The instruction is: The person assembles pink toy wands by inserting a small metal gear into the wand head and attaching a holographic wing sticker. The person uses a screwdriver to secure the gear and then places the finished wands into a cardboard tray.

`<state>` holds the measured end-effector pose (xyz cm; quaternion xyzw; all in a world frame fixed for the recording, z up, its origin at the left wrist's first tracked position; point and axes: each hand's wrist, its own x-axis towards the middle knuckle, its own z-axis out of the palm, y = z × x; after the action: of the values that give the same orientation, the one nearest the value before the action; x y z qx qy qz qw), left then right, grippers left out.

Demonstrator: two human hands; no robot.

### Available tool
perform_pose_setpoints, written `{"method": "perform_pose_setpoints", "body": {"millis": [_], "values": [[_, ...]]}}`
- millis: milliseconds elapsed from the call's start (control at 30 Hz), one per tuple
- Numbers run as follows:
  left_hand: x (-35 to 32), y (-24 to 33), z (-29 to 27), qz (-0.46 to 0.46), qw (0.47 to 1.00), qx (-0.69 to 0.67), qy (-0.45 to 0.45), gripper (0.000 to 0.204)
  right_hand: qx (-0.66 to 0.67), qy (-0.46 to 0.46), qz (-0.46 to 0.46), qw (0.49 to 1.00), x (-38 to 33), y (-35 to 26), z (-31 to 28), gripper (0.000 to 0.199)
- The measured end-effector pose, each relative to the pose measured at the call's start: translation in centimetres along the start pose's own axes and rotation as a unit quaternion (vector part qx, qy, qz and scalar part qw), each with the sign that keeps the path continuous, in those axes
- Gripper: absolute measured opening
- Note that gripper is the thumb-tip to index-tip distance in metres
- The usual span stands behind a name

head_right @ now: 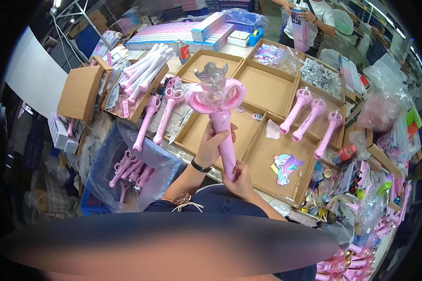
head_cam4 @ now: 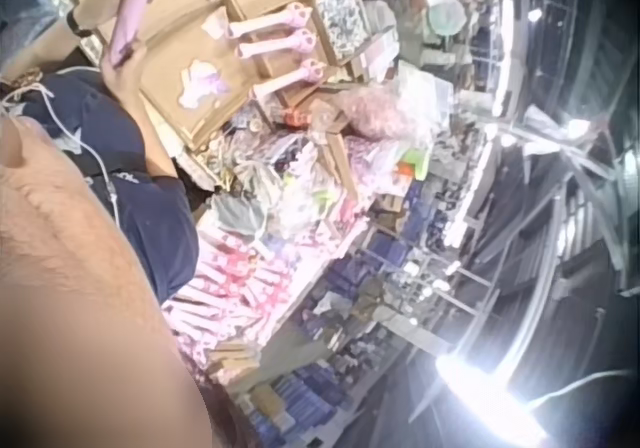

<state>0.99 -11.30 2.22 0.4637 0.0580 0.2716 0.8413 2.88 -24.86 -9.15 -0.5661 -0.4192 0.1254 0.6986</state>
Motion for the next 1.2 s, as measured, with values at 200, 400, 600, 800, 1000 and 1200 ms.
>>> {"method": "perform_pose_setpoints", "body": {"millis": [200, 400, 600, 800, 1000, 1200], "values": [[0.0, 0.5, -0.7, -0.011, 1.000, 0.021, -0.020, 0.041, -0.028, -0.007, -0.003, 1.000, 0.0, -0.6, -0.1, 0.046], [3.1, 2.6, -2.6, 0.085, 0.993, 0.001, -0.079, 0.099, -0.081, -0.040, -0.081, 0.993, -0.1, -0.6, -0.9, 0.043], [1.0, 0.6, -1.9, -0.004, 0.996, 0.042, -0.083, 0.057, -0.099, -0.011, -0.073, 0.992, 0.2, -0.4, -1.0, 0.044], [0.3, -0.7, -1.9, -0.037, 0.997, -0.045, -0.053, 0.050, -0.066, -0.028, -0.013, 0.997, -0.3, -0.3, -1.2, 0.043], [1.5, 0.9, -2.2, 0.033, 0.997, -0.057, -0.048, 0.051, -0.045, -0.053, -0.009, 0.998, -0.1, -1.0, -2.0, 0.042], [3.7, 3.1, -4.1, 0.109, 0.989, 0.063, 0.072, 0.060, 0.300, -0.120, 0.234, 0.917, 0.7, -3.6, -3.6, 0.041]]}}
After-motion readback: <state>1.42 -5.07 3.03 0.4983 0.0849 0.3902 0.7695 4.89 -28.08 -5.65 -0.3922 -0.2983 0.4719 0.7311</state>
